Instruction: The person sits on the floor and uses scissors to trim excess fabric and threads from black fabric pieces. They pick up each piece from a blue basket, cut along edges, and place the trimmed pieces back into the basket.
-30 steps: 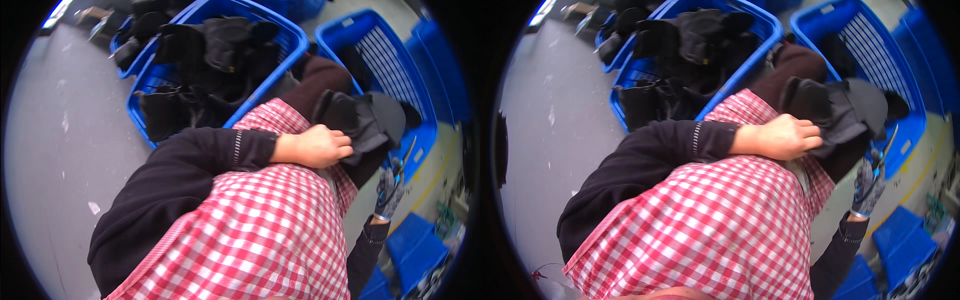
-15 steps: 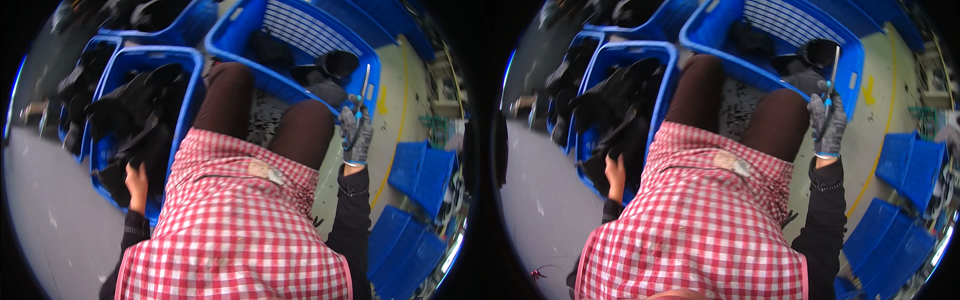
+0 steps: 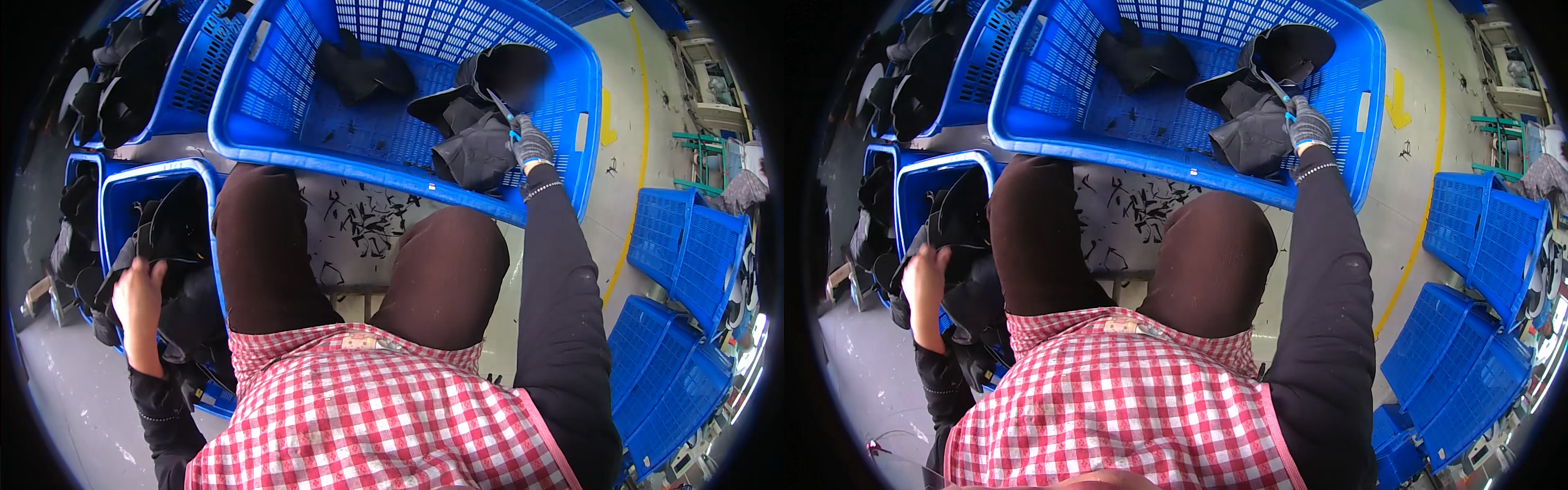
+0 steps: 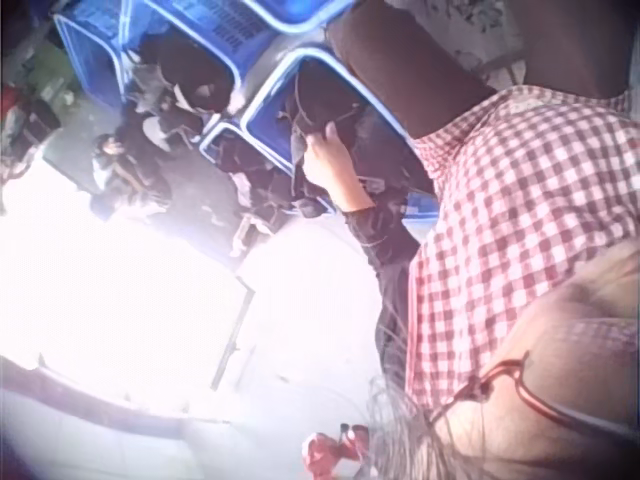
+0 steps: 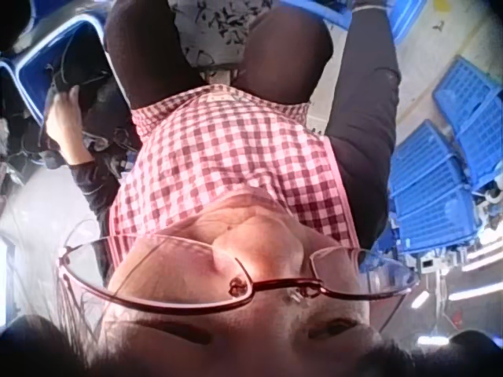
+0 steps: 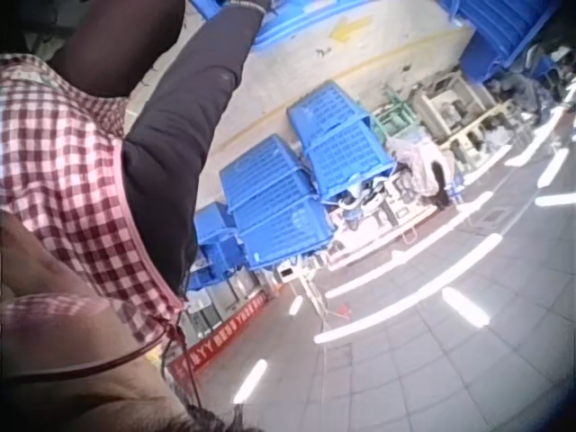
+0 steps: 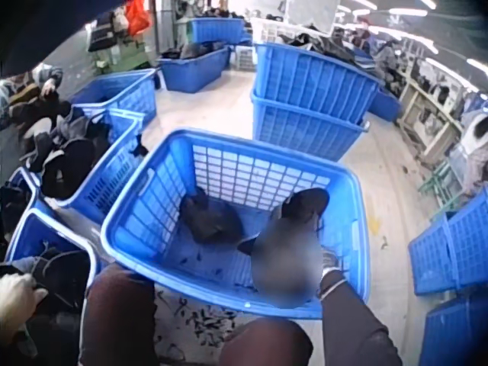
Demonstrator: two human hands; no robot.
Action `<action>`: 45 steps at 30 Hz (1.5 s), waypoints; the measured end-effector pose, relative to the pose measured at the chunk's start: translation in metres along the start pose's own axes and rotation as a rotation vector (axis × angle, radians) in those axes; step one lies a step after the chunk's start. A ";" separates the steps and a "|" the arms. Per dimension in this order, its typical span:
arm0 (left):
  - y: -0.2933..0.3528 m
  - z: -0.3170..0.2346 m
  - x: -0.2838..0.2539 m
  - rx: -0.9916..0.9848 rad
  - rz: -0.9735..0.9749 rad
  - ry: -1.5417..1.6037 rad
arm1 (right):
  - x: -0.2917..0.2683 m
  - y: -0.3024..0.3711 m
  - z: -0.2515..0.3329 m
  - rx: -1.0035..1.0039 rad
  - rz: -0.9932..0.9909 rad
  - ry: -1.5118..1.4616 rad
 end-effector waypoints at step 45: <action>0.152 -0.130 -0.104 0.991 -0.964 0.980 | -0.040 0.390 0.147 -0.562 0.175 -1.718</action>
Point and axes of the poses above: each hand's wrist, its own y-axis away from the middle knuckle, its own x-axis out of the palm, z = x × y, the point moved 6 cm from there along -y, towards the middle knuckle, and after that the axes turned 6 degrees about z, right-handed, at the moved point
